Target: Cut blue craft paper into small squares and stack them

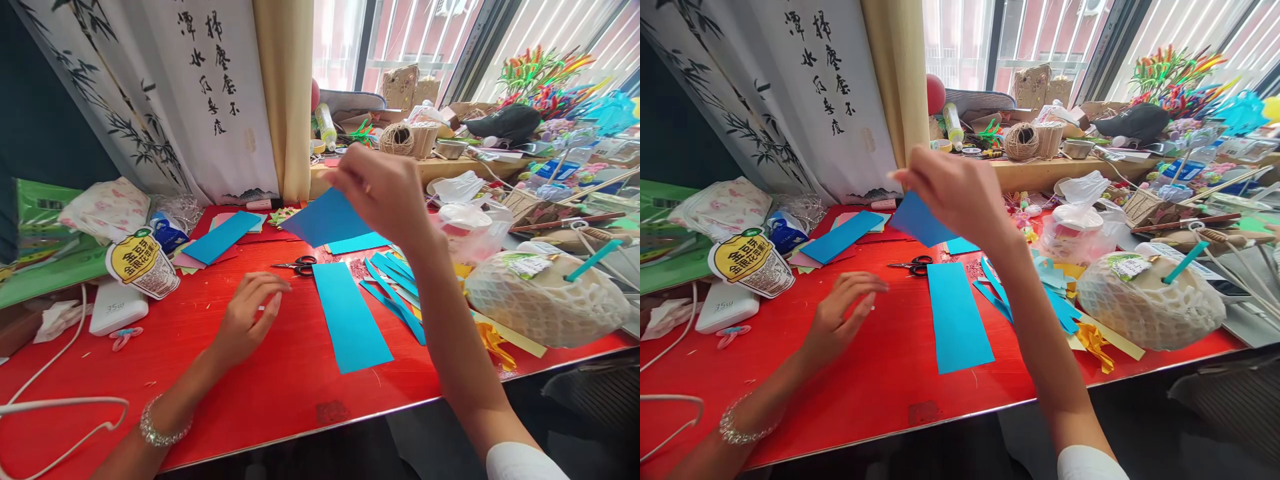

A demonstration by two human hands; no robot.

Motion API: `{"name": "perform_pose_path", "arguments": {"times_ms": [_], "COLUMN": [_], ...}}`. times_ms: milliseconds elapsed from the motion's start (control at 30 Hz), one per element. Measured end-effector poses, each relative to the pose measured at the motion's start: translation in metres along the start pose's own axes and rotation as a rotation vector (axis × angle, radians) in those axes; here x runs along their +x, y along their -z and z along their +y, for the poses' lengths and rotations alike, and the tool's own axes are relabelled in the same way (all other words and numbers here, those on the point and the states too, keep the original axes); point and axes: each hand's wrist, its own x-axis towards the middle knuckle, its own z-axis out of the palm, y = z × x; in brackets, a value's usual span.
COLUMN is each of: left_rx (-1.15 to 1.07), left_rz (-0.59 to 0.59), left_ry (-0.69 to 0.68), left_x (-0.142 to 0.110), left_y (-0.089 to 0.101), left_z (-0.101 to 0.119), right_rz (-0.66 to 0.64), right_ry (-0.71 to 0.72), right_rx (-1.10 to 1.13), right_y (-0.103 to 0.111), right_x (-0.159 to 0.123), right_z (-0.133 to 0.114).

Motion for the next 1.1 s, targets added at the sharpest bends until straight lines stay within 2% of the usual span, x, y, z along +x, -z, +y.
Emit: {"name": "perform_pose_path", "arguments": {"times_ms": [100, 200, 267, 433, 700, 933, 1100], "left_rx": [0.097, 0.111, 0.125, 0.155, 0.064, 0.008, -0.028], "left_rz": [0.203, 0.403, 0.451, 0.311, 0.332, 0.292, 0.291], "left_ry": [0.024, -0.003, -0.030, -0.043, -0.057, -0.033, 0.013], "left_x": [0.000, 0.000, -0.001, -0.002, -0.004, -0.004, -0.005], "left_y": [0.002, 0.003, 0.004, 0.011, 0.012, 0.010, 0.010], "left_z": [-0.001, -0.006, -0.009, -0.007, -0.004, -0.003, -0.003], "right_rz": [-0.137, -0.249, -0.300, -0.314, -0.355, -0.441, -0.428], "right_ry": [0.140, 0.329, 0.434, 0.565, 0.551, 0.552, 0.558], "right_rx": [0.029, 0.088, 0.127, 0.170, 0.186, 0.166, 0.152], "right_y": [-0.009, -0.021, -0.029, -0.041, -0.042, -0.037, -0.037], "right_x": [-0.003, -0.010, -0.014, -0.020, -0.021, -0.018, -0.017], "right_z": [-0.032, -0.054, -0.063, -0.075, -0.078, -0.077, -0.077]}}
